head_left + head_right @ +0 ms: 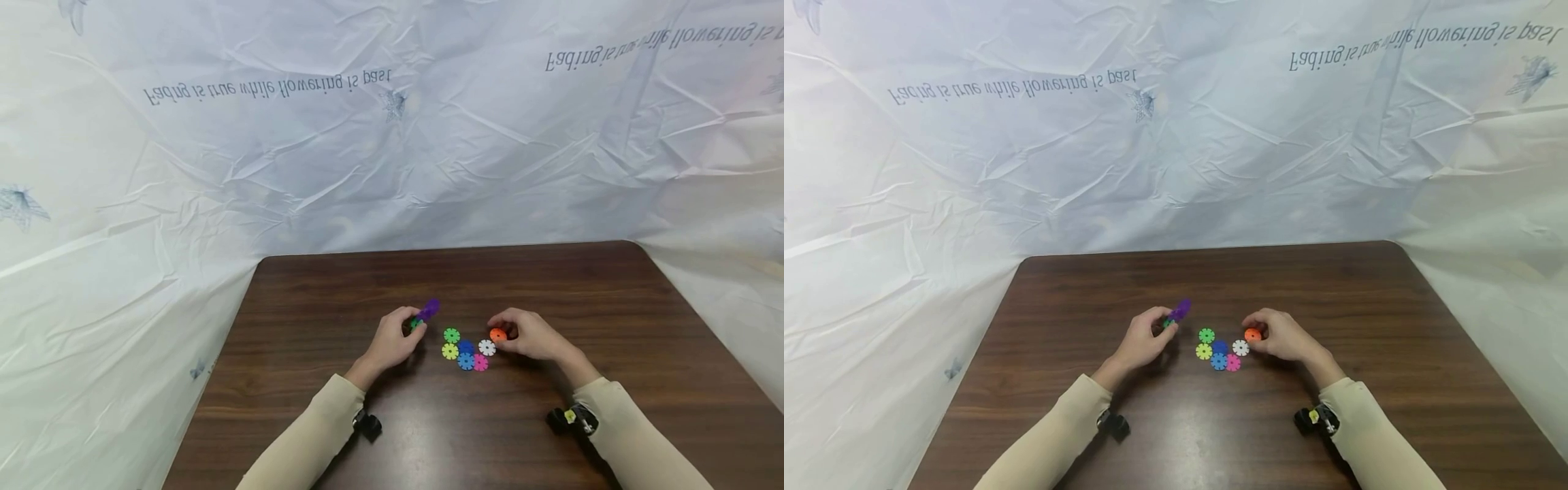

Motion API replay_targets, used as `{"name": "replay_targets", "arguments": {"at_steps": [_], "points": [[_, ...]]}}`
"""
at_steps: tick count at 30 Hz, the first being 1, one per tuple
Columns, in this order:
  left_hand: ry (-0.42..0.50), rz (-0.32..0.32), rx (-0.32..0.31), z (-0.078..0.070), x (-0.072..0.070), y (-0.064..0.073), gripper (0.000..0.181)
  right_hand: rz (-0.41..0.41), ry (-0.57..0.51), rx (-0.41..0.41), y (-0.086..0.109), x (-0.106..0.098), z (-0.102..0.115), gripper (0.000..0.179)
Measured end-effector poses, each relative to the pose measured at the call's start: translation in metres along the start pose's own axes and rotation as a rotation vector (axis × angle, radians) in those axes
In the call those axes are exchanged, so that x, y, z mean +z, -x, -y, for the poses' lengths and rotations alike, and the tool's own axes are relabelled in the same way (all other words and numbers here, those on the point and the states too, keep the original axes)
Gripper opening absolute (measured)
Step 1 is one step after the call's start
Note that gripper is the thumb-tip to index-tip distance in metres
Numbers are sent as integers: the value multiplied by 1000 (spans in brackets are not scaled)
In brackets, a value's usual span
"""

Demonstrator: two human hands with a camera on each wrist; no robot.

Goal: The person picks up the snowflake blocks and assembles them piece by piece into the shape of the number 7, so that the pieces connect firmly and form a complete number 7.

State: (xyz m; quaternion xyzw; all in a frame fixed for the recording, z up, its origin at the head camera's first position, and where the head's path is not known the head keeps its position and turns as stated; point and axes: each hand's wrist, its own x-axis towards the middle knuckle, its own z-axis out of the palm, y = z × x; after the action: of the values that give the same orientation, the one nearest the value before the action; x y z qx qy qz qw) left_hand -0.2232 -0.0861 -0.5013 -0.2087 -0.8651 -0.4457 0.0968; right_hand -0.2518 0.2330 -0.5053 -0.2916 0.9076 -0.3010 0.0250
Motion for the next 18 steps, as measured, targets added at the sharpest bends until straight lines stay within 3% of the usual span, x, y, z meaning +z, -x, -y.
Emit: {"name": "replay_targets", "arguments": {"at_steps": [18], "points": [[-7, 1, -9, -2, 1, 0, 19, 26, 100, 13, 0, 3, -1, 32]]}}
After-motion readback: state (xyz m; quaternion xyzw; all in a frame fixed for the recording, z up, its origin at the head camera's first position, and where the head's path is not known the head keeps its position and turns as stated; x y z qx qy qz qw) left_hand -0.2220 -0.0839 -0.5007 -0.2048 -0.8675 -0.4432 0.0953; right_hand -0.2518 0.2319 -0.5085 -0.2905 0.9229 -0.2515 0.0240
